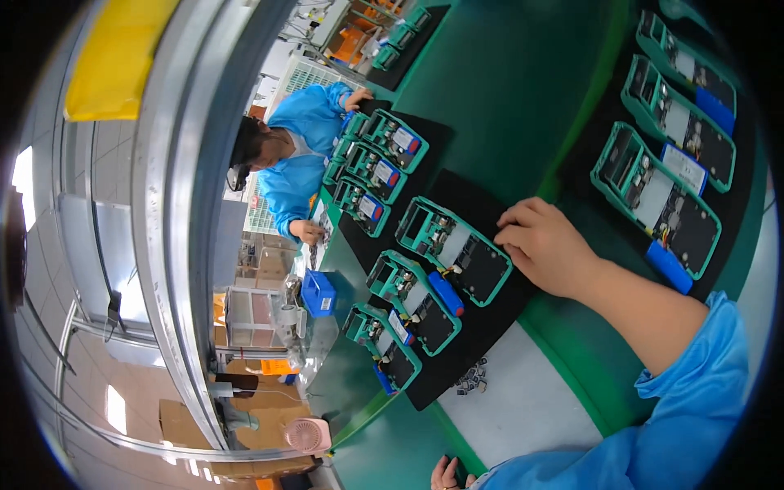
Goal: The person assembles electronic components into plastic casings by hand, placing pcb boards and screws into the casings.
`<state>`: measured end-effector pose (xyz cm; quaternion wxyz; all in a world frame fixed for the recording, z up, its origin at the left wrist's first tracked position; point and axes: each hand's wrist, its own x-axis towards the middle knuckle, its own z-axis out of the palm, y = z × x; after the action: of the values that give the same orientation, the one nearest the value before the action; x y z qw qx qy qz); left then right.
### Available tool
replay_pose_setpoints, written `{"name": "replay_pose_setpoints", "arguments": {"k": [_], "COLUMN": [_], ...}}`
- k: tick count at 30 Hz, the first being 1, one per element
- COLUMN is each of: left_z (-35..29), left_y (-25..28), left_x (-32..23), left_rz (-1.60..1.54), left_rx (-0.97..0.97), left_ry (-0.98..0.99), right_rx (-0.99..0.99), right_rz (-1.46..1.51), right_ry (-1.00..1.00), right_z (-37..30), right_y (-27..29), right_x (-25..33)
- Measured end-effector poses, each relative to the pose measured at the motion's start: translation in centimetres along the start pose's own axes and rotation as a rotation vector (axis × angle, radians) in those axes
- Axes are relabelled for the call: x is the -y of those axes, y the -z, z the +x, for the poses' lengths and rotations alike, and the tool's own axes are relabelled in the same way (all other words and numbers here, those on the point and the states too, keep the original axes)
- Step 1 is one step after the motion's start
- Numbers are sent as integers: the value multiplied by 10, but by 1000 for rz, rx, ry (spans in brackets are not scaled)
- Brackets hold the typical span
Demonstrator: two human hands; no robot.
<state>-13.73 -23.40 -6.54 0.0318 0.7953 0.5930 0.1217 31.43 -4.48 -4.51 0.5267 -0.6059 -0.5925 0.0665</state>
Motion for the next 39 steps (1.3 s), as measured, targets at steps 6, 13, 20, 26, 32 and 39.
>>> {"name": "replay_pose_setpoints", "arguments": {"k": [6,13,20,26,32,39], "left_z": [3,35,93,21,4,47], "left_y": [-7,-109,-103,-51,18,30], "left_x": [-8,1,-12,-24,-46,-54], "left_rz": [-48,-90,-132,-52,-26,-134], "left_rx": [-135,-254,-292,-63,143,-12], "left_ry": [-44,56,37,143,235,27], "right_rx": [-21,-17,42,16,29,-92], "right_rz": [-59,-89,-106,-156,-156,-43], "right_ry": [111,117,123,137,15,113], "right_z": [4,-9,-13,-15,-25,13], "right_y": [-4,-14,-2,-16,-27,3], "right_x": [-4,-5,1,-24,-54,-9]}}
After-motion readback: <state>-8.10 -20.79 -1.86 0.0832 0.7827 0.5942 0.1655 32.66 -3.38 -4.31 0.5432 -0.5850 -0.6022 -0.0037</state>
